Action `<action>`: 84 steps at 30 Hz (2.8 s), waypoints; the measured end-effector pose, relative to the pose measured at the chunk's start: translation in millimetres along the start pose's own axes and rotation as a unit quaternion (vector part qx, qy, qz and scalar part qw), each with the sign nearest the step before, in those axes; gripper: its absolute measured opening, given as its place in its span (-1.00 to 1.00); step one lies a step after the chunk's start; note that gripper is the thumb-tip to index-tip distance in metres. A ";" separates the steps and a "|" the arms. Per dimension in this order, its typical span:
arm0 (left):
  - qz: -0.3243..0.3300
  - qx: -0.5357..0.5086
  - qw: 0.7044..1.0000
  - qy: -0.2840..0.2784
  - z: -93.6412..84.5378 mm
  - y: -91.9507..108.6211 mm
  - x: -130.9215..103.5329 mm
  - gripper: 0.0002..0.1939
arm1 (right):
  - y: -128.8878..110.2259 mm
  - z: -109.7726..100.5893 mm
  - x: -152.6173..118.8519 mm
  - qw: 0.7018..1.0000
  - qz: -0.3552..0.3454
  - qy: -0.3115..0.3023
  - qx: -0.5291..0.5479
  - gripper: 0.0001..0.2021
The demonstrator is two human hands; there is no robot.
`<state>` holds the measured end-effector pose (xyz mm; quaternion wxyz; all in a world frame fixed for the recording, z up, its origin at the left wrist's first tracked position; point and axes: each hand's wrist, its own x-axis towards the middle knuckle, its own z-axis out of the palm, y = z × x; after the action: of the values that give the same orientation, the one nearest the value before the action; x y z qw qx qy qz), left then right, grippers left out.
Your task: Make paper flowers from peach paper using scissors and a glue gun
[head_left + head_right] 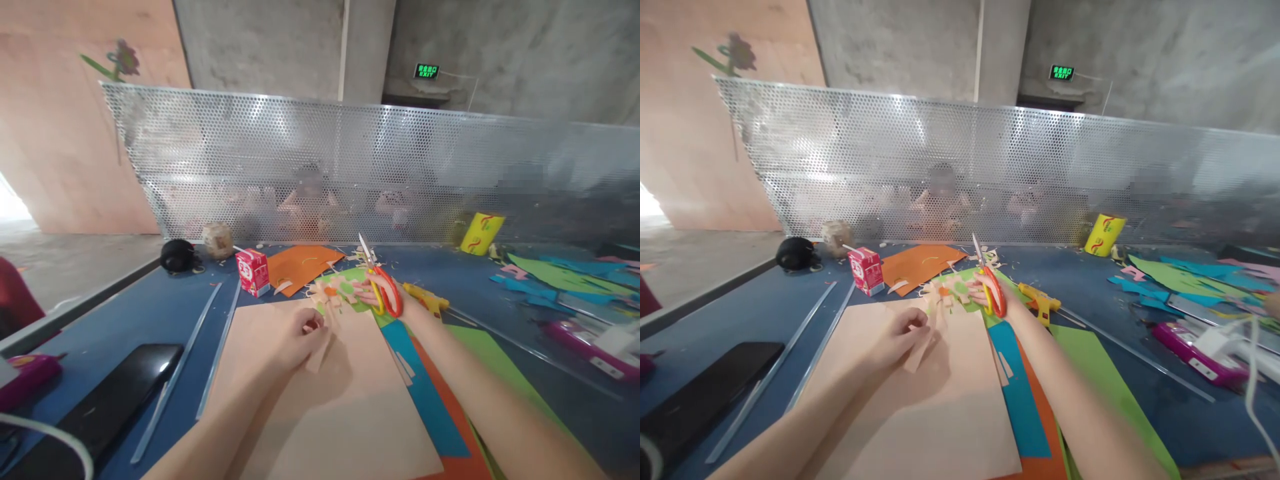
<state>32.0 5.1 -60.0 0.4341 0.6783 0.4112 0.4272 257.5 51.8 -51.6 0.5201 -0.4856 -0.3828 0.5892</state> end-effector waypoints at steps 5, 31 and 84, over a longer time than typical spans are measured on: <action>0.049 -0.085 0.993 -0.071 -7.1 12.2 -4.0 -0.86 | -0.4 2.6 -3.9 0.998 -0.053 0.006 -0.033 -0.87; -0.043 -0.186 0.980 -0.062 13.9 5.8 -4.5 -0.67 | 1.2 51.1 -83.3 0.952 -0.118 -0.171 -0.225 -0.66; 0.110 0.104 0.988 -0.009 9.5 6.2 -6.0 -0.84 | -0.9 56.5 -86.8 0.964 -0.127 -0.121 -0.200 -0.68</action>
<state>40.3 -4.5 -57.9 0.3153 0.7644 0.3722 0.4217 201.8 -30.4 -22.3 0.4326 -0.4523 -0.6112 0.4845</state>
